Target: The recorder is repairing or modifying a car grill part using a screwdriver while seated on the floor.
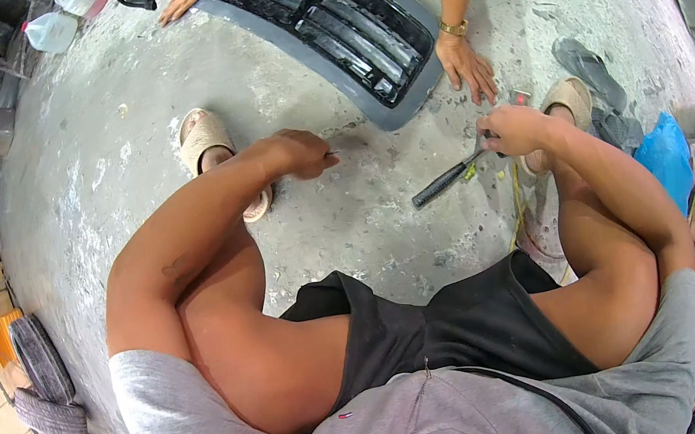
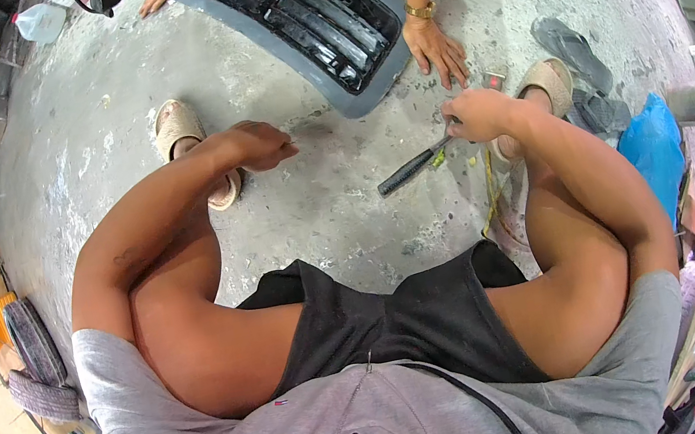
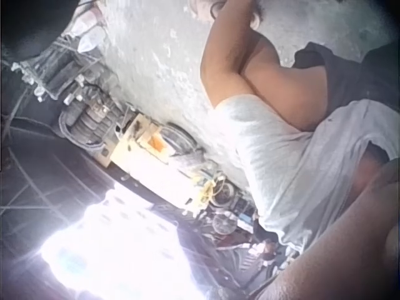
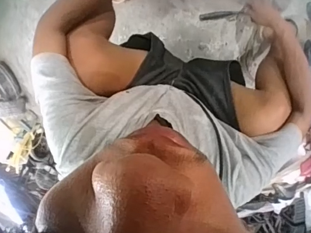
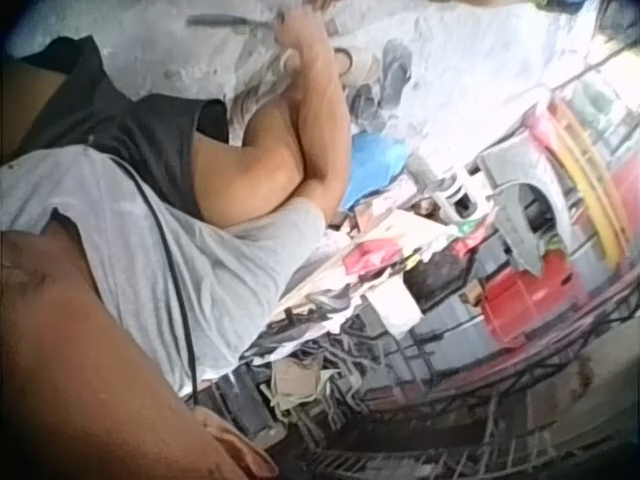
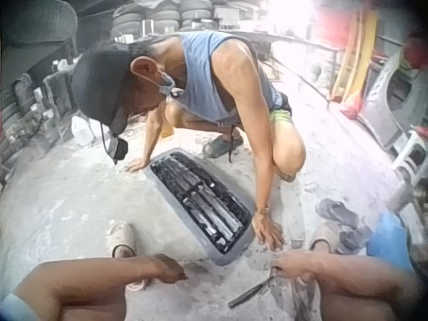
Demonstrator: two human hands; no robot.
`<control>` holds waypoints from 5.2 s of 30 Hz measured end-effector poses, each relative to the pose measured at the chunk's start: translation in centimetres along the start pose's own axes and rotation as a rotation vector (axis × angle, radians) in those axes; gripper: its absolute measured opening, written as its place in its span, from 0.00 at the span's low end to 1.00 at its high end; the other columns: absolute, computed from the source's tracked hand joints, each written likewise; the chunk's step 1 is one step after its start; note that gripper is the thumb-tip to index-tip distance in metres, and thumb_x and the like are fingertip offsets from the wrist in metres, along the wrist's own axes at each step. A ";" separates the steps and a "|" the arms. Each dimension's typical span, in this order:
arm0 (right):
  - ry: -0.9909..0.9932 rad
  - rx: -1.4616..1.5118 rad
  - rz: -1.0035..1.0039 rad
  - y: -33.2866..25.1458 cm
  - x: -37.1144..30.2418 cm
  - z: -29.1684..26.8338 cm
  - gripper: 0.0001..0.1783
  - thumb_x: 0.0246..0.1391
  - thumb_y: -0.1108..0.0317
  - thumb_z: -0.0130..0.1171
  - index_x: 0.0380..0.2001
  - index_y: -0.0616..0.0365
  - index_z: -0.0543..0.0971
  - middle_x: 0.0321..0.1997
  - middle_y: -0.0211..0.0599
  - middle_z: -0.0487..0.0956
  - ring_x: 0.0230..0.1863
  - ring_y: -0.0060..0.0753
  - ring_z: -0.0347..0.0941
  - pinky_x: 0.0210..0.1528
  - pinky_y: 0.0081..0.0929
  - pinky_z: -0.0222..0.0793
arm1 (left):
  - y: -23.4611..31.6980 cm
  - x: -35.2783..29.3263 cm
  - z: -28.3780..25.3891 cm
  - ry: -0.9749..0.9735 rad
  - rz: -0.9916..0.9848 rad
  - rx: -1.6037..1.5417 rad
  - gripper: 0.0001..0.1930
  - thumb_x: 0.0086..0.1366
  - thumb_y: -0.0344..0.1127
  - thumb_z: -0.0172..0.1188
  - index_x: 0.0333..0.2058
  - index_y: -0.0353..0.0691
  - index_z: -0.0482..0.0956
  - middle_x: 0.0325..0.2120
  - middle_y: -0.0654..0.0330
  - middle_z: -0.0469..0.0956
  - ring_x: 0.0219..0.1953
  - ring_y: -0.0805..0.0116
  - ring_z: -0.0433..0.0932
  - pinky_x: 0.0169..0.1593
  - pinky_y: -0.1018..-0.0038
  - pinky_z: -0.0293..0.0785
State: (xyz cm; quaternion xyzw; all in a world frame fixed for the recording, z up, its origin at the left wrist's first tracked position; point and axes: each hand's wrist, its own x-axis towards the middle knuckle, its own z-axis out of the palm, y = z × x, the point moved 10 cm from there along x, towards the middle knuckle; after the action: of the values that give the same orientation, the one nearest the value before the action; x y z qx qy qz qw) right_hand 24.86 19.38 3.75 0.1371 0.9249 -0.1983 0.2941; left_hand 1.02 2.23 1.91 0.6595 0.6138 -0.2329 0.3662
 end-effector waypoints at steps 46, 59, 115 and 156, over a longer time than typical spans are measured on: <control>0.004 0.051 0.012 0.1 -0.4 -0.1 0.17 0.58 0.57 0.60 0.43 0.60 0.79 0.44 0.51 0.81 0.52 0.57 0.76 0.53 0.49 0.71 | -0.2 -0.4 -0.1 -0.035 -0.027 -0.003 0.26 0.75 0.54 0.43 0.45 0.40 0.84 0.45 0.47 0.83 0.51 0.44 0.79 0.56 0.55 0.72; 0.031 0.023 -0.010 0.5 -0.2 0.3 0.17 0.57 0.57 0.61 0.43 0.58 0.80 0.43 0.50 0.82 0.50 0.55 0.78 0.50 0.49 0.72 | -0.1 -0.2 -0.3 -0.010 -0.014 0.036 0.25 0.75 0.54 0.43 0.46 0.41 0.84 0.43 0.47 0.83 0.50 0.43 0.79 0.55 0.54 0.73; 0.096 0.057 -0.073 0.1 -0.8 -0.2 0.16 0.58 0.59 0.61 0.41 0.62 0.79 0.36 0.55 0.81 0.44 0.60 0.78 0.47 0.51 0.72 | -0.5 0.3 0.4 -0.017 -0.019 0.005 0.27 0.75 0.56 0.45 0.45 0.40 0.85 0.45 0.47 0.83 0.50 0.44 0.79 0.55 0.54 0.73; 0.010 0.008 -0.006 2.3 -1.2 1.8 0.16 0.57 0.57 0.62 0.42 0.56 0.80 0.36 0.49 0.82 0.42 0.55 0.79 0.46 0.48 0.73 | -0.1 1.9 1.0 -0.006 0.050 0.027 0.23 0.73 0.53 0.50 0.47 0.42 0.85 0.48 0.49 0.82 0.52 0.48 0.79 0.56 0.58 0.73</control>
State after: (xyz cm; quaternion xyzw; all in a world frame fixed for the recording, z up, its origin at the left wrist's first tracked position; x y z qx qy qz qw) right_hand 27.49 20.42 2.47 0.1363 0.9260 -0.2023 0.2881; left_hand 1.33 2.67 -0.14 0.6788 0.5930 -0.2337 0.3647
